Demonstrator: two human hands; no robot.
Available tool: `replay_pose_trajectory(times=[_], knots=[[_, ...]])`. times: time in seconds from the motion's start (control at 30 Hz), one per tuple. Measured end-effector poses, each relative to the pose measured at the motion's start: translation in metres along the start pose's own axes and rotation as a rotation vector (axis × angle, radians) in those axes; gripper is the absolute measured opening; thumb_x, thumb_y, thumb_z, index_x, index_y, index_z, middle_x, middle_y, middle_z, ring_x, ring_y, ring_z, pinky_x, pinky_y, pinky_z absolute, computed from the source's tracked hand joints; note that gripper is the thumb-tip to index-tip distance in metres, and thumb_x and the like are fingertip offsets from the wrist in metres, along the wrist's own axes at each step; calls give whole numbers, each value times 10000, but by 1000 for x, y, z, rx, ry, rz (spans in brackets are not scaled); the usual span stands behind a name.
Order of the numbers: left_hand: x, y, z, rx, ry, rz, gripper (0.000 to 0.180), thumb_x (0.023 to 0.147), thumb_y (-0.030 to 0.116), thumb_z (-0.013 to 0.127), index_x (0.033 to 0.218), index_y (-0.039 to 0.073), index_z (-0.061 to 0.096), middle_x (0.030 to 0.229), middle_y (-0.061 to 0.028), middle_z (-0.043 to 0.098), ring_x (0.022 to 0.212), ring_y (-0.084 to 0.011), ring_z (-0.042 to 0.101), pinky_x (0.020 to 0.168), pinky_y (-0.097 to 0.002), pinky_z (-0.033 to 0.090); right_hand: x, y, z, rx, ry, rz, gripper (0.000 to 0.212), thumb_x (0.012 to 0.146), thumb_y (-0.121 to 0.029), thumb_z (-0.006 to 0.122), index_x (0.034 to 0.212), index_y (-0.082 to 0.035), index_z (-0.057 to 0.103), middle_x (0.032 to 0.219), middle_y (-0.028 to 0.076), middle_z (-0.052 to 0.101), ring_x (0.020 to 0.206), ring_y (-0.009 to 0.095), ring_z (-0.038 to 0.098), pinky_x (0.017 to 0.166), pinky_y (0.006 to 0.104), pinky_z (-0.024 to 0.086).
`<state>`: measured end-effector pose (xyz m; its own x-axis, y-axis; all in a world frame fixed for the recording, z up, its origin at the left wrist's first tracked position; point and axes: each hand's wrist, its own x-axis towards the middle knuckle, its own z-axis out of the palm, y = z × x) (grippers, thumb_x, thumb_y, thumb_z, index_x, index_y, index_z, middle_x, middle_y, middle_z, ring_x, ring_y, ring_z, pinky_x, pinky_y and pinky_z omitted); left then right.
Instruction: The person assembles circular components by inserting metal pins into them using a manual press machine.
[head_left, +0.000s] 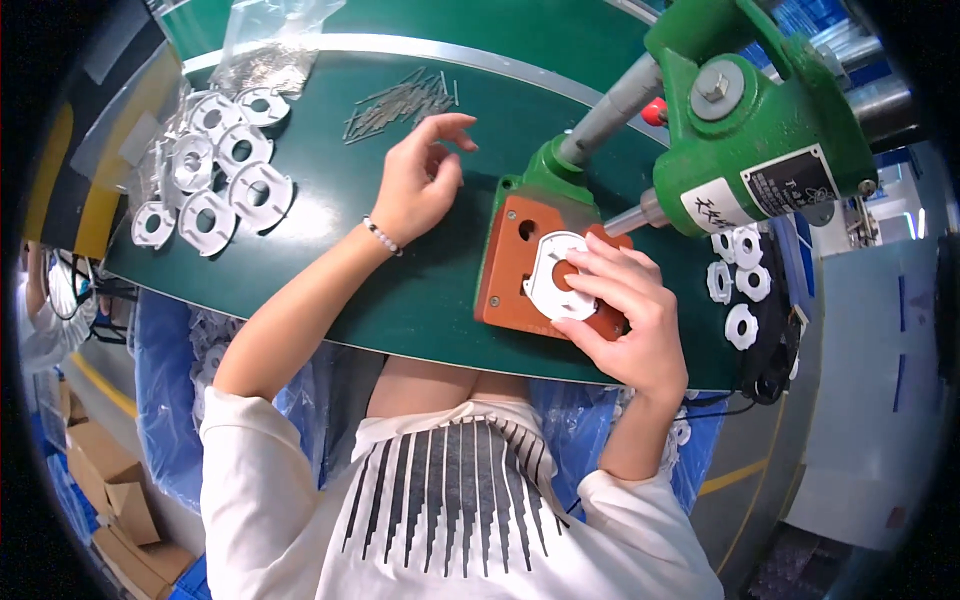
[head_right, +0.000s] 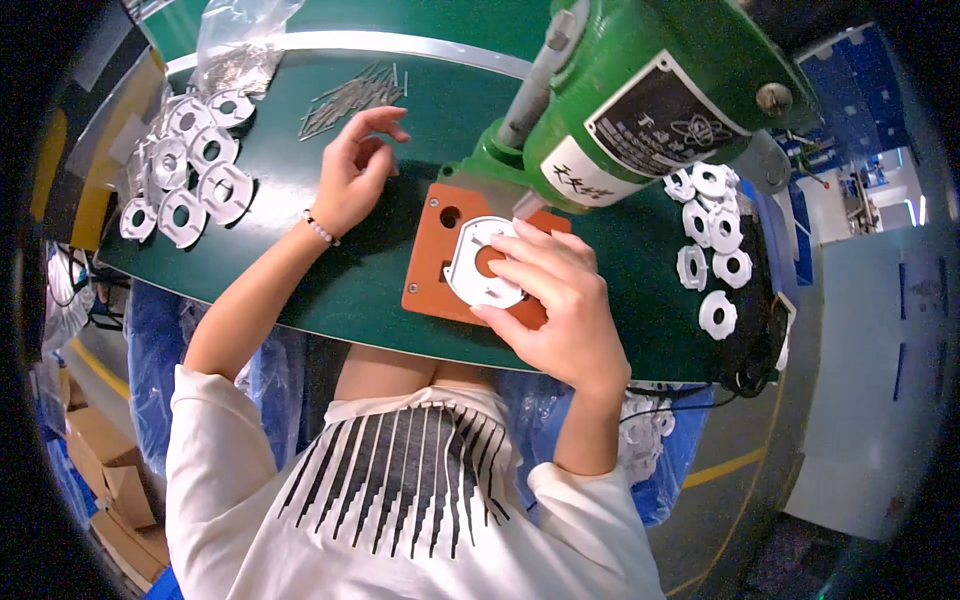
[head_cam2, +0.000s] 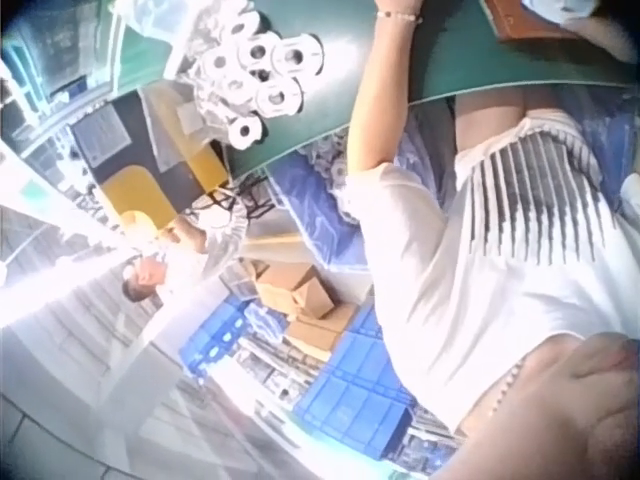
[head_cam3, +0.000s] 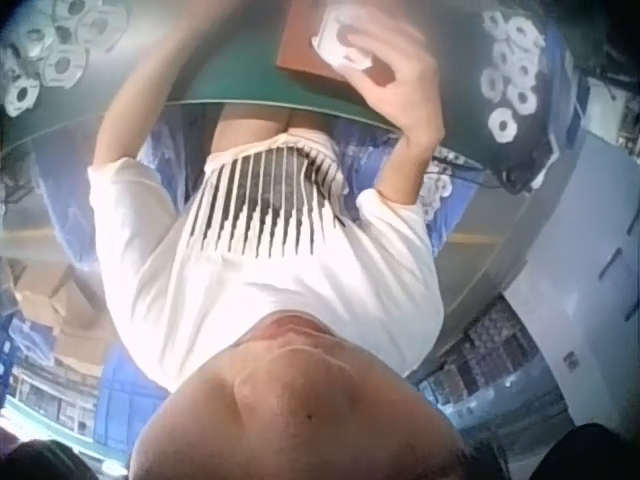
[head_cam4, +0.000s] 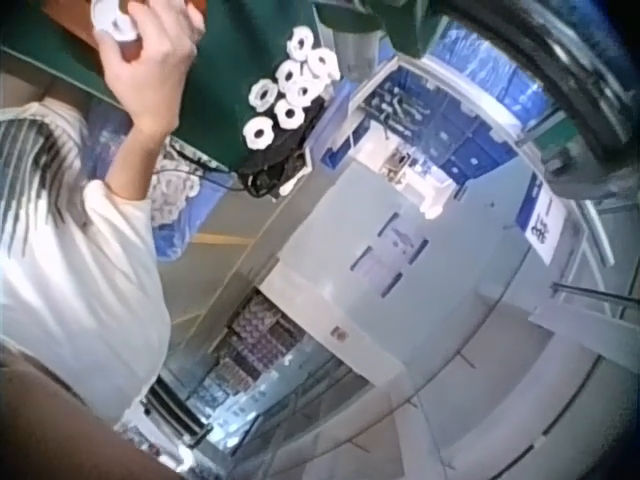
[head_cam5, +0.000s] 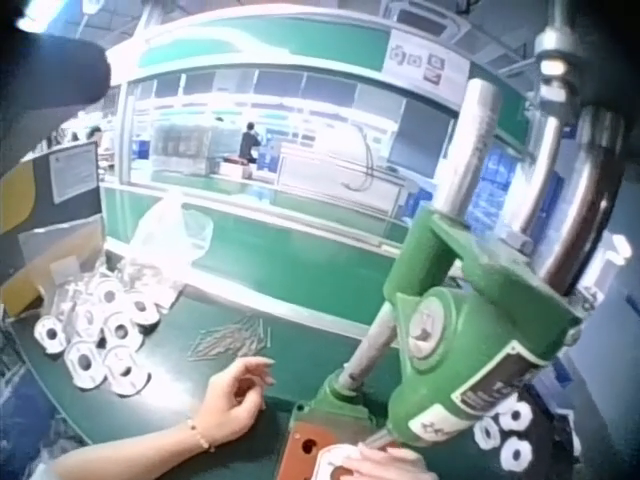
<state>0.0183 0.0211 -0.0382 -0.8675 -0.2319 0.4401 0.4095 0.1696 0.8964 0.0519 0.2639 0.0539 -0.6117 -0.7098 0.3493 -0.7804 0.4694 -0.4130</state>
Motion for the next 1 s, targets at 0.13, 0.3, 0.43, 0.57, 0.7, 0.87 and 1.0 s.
replay_pose_trajectory(times=[0.13,0.3,0.43,0.57,0.7,0.87,1.0], knots=[[7,11,-13,412,-76,182,209,738,-29,553,936,28,583,886,-61,572,676,-126,556,587,-243,453,-11,40,30,515,278,-45,188,699,-152,672,815,-12,625,978,122,629,968,289,566,873,374,398],[27,10,-64,867,32,100,134,672,59,662,800,67,625,847,-113,560,768,-278,563,679,-351,456,-26,63,46,934,810,36,369,897,-283,420,869,49,579,965,169,591,971,280,541,900,389,392],[30,12,-94,1063,-48,-252,122,674,107,672,785,65,643,841,-137,549,811,-291,550,711,-352,451,-24,59,47,989,773,62,343,894,-266,428,866,39,583,965,168,592,962,270,546,895,383,395],[28,9,-90,1166,-90,-262,113,694,117,668,782,52,642,844,-157,539,835,-326,541,769,-368,441,-24,57,46,932,747,48,312,887,-238,433,859,33,586,960,172,593,949,261,552,890,375,399],[23,-5,-87,1230,-62,-96,123,747,106,634,827,33,577,832,-168,553,798,-336,556,727,-372,454,-26,59,46,966,786,55,278,880,-198,433,853,31,589,953,176,597,933,251,559,879,367,403],[37,9,-79,501,170,31,91,860,74,502,921,8,486,621,-99,575,517,-158,555,503,-268,438,-26,62,46,1015,823,67,251,874,-169,442,848,36,585,939,177,606,917,247,567,866,353,411],[39,25,-71,101,178,-72,151,865,46,457,1011,8,469,614,-29,529,530,-84,502,479,-197,401,-24,58,46,952,809,86,226,863,-148,458,840,35,587,928,164,613,892,235,575,845,346,423]])
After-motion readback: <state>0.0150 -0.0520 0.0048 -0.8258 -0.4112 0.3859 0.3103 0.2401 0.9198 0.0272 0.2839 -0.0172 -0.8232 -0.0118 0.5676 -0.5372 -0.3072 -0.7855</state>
